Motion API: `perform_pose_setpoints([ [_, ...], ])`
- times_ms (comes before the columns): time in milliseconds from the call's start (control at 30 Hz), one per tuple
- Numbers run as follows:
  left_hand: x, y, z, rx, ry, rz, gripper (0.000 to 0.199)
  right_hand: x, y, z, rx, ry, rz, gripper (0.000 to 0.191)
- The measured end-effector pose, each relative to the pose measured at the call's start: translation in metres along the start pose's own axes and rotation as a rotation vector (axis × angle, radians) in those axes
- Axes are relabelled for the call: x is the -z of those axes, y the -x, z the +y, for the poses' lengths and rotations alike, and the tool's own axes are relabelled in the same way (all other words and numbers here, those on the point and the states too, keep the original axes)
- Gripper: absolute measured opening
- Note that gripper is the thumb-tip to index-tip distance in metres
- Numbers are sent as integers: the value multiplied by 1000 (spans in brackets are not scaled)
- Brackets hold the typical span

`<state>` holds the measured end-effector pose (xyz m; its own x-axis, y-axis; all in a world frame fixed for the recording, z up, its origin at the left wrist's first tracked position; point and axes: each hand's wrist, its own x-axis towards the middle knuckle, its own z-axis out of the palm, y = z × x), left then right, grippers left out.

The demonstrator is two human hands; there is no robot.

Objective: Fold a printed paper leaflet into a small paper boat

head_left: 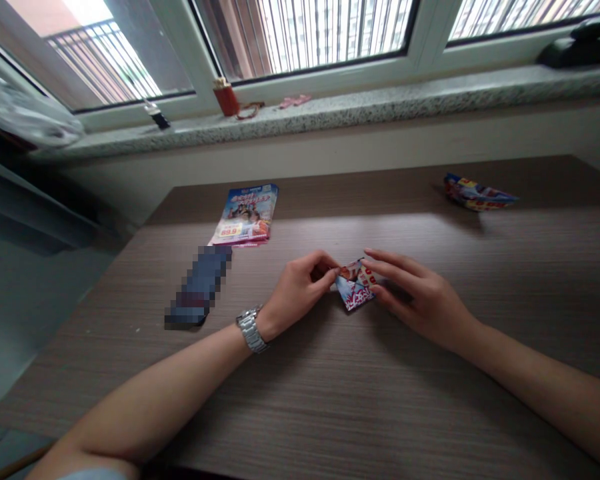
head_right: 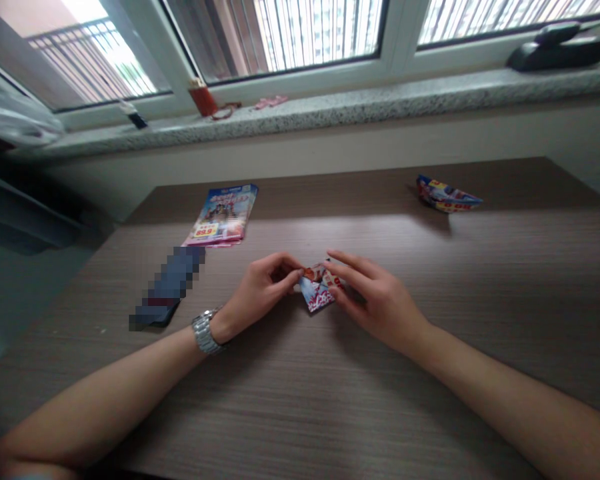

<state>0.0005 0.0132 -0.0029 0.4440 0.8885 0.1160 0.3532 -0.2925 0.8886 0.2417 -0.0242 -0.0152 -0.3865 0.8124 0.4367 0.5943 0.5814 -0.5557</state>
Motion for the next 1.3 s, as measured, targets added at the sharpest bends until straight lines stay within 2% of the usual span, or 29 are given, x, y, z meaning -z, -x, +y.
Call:
perform_pose_setpoints([
  [67, 2, -1, -1, -9, -32, 16, 17, -1, 1, 3, 121, 85, -77, 45],
  [167, 4, -1, -3, -27, -79, 9, 17, -4, 2, 7, 219, 168, -208, 53],
  [367, 5, -2, -4, -88, -250, -26, 14, -6, 3, 10, 251, 277, -362, 51],
  [533, 7, -3, -5, -165, -504, -12, 11, -5, 3, 9, 246, 274, -371, 52],
  [667, 7, -2, -8, -192, -607, -20, 10, -5, 2, 8, 232, 251, -366, 53],
  [833, 6, -2, -11, -194, -617, -29, 12, -5, 2, 7, 227, 249, -388, 54],
  [1033, 7, -4, -16, -333, -646, -42, 28, -5, 3, 8, 223, 240, -376, 51],
  [1300, 6, -4, -18, -328, -712, -19, 23, -5, 3, 7, 203, 248, -409, 49],
])
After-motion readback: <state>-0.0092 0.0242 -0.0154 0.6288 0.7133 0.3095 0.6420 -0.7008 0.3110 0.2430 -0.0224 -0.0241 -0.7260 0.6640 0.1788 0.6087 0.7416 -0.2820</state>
